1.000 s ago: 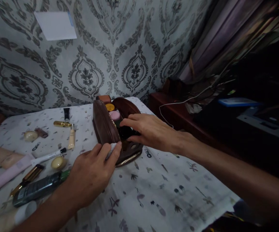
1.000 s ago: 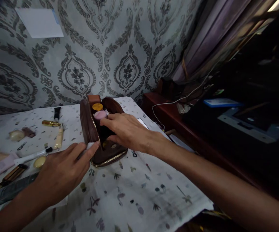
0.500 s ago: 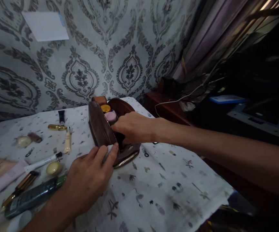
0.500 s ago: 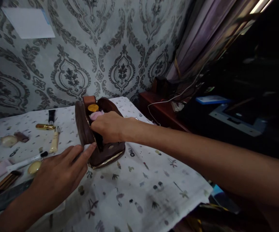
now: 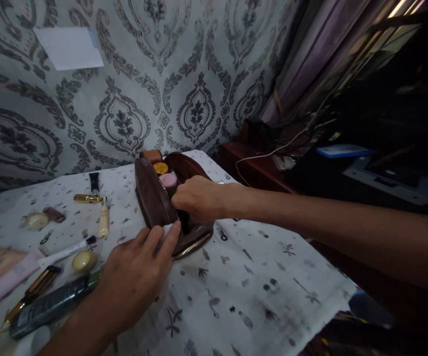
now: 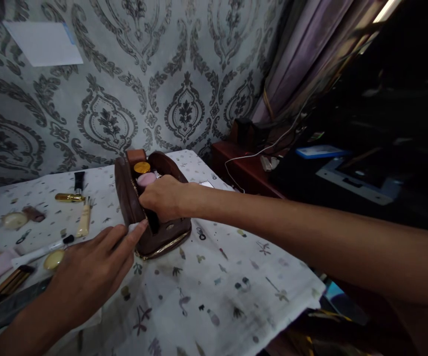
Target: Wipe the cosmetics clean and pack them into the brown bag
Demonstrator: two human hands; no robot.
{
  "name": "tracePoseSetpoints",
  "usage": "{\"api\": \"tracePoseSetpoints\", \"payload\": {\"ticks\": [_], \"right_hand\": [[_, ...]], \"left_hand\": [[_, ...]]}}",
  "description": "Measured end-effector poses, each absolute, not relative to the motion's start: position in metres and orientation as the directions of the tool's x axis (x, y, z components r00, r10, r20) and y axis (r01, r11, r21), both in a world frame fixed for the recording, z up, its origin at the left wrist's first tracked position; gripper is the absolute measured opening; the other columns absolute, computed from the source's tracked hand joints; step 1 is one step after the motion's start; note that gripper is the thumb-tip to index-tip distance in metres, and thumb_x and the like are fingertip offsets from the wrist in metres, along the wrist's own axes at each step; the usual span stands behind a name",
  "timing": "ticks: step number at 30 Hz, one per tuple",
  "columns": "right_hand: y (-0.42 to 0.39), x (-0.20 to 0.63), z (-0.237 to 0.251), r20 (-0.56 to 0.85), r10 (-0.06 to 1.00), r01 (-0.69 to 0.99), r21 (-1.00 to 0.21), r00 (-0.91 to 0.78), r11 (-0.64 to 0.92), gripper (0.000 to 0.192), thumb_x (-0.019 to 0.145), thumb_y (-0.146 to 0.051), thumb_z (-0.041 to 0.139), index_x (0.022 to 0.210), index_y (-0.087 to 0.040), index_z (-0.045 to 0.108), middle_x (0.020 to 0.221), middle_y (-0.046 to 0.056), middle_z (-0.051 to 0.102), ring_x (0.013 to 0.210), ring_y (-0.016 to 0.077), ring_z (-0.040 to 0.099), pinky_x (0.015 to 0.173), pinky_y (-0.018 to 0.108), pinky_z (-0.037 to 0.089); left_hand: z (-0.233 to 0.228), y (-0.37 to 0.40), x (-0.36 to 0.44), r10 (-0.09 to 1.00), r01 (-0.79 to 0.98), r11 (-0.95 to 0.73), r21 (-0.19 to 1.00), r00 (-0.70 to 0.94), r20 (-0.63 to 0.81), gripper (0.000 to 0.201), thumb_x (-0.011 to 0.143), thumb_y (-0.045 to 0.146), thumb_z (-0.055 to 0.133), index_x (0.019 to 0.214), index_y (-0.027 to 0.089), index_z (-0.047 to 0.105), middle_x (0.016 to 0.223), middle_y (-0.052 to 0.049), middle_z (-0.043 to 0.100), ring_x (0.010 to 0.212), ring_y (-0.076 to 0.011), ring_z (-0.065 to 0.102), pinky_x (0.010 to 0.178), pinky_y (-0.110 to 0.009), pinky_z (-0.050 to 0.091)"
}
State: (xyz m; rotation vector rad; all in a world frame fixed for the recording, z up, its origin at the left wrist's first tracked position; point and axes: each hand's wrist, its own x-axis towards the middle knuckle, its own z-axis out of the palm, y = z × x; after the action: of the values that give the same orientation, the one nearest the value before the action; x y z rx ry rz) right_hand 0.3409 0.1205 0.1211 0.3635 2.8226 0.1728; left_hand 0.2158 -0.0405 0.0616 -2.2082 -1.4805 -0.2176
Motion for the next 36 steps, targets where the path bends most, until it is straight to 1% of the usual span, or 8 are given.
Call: {"api": "tracePoseSetpoints", "payload": {"ticks": [7, 11, 15, 22, 26, 30, 33, 36], "right_hand": [[0.126, 0.348, 0.14, -0.31, 0.267, 0.241, 0.121, -0.912, 0.963, 0.023, 0.081, -0.026, 0.068, 0.099, -0.013, 0.073, 0.092, 0.009, 0.072, 0.088, 0.0222, 0.068, 0.067, 0.027, 0.045], [0.132, 0.365, 0.148, -0.16, 0.363, 0.352, 0.091, -0.918, 0.931, 0.022, 0.088, -0.022, 0.063, 0.109, -0.019, 0.071, 0.096, 0.005, 0.073, 0.088, 0.0183, 0.065, 0.066, 0.025, 0.038], [0.127, 0.386, 0.143, -0.036, 0.481, 0.479, 0.058, -0.876, 0.876, 0.017, 0.094, -0.022, 0.055, 0.098, -0.02, 0.072, 0.091, 0.005, 0.073, 0.082, 0.0171, 0.065, 0.062, 0.026, 0.032], [0.114, 0.406, 0.125, -0.031, 0.485, 0.485, 0.008, -0.874, 0.874, 0.016, 0.094, -0.021, 0.057, 0.095, -0.02, 0.073, 0.091, 0.005, 0.074, 0.083, 0.0179, 0.067, 0.062, 0.025, 0.033], [0.117, 0.411, 0.117, 0.05, 0.459, 0.458, -0.029, -0.887, 0.888, 0.017, 0.094, -0.021, 0.057, 0.099, -0.021, 0.074, 0.09, 0.004, 0.075, 0.081, 0.0175, 0.068, 0.063, 0.025, 0.037], [0.112, 0.411, 0.105, 0.261, 0.42, 0.412, -0.089, -0.869, 0.907, 0.021, 0.095, -0.023, 0.054, 0.098, -0.018, 0.074, 0.088, 0.006, 0.075, 0.076, 0.0191, 0.069, 0.063, 0.027, 0.043], [0.092, 0.405, 0.094, 0.438, 0.337, 0.266, -0.217, -0.834, 0.939, 0.023, 0.096, -0.024, 0.051, 0.098, -0.018, 0.073, 0.085, 0.006, 0.074, 0.071, 0.0176, 0.069, 0.062, 0.026, 0.047], [0.063, 0.393, 0.082, 0.522, 0.217, 0.057, -0.306, -0.825, 0.95, 0.024, 0.099, -0.024, 0.049, 0.101, -0.018, 0.072, 0.083, 0.006, 0.073, 0.07, 0.0156, 0.068, 0.061, 0.025, 0.049]], "left_hand": [[0.06, -0.045, 0.213, 0.848, 0.914, -0.309, -0.261, 0.39, 0.36, 0.05, 0.091, 0.009, 0.042, 0.14, 0.015, 0.038, 0.087, -0.003, 0.063, 0.073, -0.0208, 0.067, 0.046, -0.029, 0.047], [0.057, -0.052, 0.209, 0.812, 0.923, -0.338, -0.186, 0.386, 0.438, 0.04, 0.097, 0.013, 0.034, 0.136, 0.014, 0.043, 0.081, -0.002, 0.064, 0.063, -0.017, 0.067, 0.046, -0.027, 0.047], [0.05, -0.065, 0.202, 0.765, 0.921, -0.375, -0.105, 0.371, 0.526, 0.035, 0.102, 0.021, 0.03, 0.13, 0.014, 0.048, 0.086, -0.004, 0.07, 0.067, -0.015, 0.07, 0.051, -0.025, 0.051], [0.034, -0.089, 0.194, 0.764, 0.922, -0.375, -0.097, 0.366, 0.531, 0.034, 0.103, 0.025, 0.029, 0.124, 0.013, 0.053, 0.09, -0.009, 0.074, 0.073, -0.0152, 0.073, 0.062, -0.022, 0.056], [0.032, -0.098, 0.197, 0.781, 0.945, -0.319, -0.071, 0.305, 0.545, 0.033, 0.103, 0.025, 0.029, 0.12, 0.015, 0.055, 0.09, -0.009, 0.074, 0.072, -0.0158, 0.073, 0.061, -0.022, 0.057], [0.033, -0.109, 0.2, 0.826, 0.962, -0.272, 0.018, 0.224, 0.517, 0.033, 0.102, 0.023, 0.029, 0.119, 0.016, 0.055, 0.09, -0.01, 0.073, 0.072, -0.0176, 0.073, 0.056, -0.025, 0.057], [0.031, -0.118, 0.198, 0.868, 0.966, -0.239, 0.1, 0.167, 0.467, 0.032, 0.101, 0.022, 0.032, 0.121, 0.015, 0.056, 0.093, -0.01, 0.072, 0.072, -0.019, 0.072, 0.056, -0.028, 0.058], [0.025, -0.129, 0.19, 0.898, 0.969, -0.186, 0.162, 0.101, 0.427, 0.031, 0.099, 0.021, 0.037, 0.121, 0.015, 0.058, 0.095, -0.01, 0.071, 0.075, -0.0206, 0.071, 0.059, -0.031, 0.058]]}}
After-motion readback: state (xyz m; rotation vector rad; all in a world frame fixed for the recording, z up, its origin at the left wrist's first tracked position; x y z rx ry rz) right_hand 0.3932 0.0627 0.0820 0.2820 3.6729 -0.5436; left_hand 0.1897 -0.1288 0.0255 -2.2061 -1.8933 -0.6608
